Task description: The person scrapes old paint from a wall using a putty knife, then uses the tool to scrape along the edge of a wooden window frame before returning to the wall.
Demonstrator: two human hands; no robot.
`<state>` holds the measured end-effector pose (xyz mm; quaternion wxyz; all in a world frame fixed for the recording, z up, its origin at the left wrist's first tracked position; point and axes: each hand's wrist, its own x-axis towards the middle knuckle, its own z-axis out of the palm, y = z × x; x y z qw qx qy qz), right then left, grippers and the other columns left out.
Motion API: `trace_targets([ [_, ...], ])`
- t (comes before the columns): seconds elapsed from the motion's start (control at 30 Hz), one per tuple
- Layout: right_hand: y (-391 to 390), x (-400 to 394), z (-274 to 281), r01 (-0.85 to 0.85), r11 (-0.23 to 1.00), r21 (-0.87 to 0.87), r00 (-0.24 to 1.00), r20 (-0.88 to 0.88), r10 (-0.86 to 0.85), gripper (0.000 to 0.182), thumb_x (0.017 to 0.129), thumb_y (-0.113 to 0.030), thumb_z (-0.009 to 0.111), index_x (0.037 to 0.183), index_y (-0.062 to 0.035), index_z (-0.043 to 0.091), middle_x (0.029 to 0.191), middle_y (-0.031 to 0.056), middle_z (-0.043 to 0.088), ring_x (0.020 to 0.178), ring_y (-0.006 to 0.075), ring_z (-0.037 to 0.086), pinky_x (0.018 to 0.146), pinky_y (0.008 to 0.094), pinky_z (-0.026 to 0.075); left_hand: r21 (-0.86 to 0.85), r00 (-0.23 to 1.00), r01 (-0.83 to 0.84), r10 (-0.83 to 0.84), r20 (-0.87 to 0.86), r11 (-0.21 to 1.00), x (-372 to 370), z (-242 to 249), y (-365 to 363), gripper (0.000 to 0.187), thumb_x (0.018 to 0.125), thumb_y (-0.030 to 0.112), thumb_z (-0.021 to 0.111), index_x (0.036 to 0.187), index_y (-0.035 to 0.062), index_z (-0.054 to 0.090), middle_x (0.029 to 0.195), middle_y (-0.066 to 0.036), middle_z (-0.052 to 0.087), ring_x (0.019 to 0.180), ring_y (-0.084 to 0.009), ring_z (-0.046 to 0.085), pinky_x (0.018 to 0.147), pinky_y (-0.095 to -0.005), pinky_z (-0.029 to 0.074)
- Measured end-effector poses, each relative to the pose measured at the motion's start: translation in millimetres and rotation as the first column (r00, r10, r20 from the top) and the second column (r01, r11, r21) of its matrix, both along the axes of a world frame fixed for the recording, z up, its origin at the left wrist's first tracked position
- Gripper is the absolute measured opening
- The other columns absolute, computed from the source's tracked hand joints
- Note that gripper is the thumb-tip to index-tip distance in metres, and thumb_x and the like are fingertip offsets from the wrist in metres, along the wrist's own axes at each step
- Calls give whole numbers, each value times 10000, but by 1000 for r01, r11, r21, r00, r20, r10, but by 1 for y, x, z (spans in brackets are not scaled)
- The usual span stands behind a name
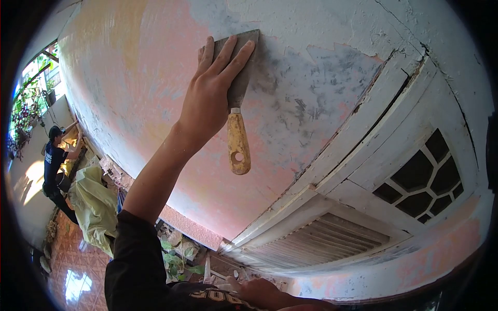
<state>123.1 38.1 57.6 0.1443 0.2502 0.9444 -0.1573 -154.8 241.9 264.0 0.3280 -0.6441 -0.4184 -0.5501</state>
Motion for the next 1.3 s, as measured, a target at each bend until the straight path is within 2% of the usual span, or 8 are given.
trace_targets([
  [0.2,6,-1,-8,-16,995,-99,999,37,20,556,835,-135,595,1360,-10,464,697,131,627,603,299,625,542,412,466,24,999,-8,8,-31,1000,-3,5,2,728,776,-67,629,1437,172,438,1431,-190,461,1297,-567,354,1094,-607,332],
  [1.3,8,1,-12,-19,988,-153,997,69,30,574,839,-147,592,1380,-16,454,639,98,600,555,267,604,508,398,452,35,1000,17,-17,-6,999,-7,9,5,736,758,-98,611,1424,177,463,1435,-185,464,1291,-571,356,1085,-594,347],
])
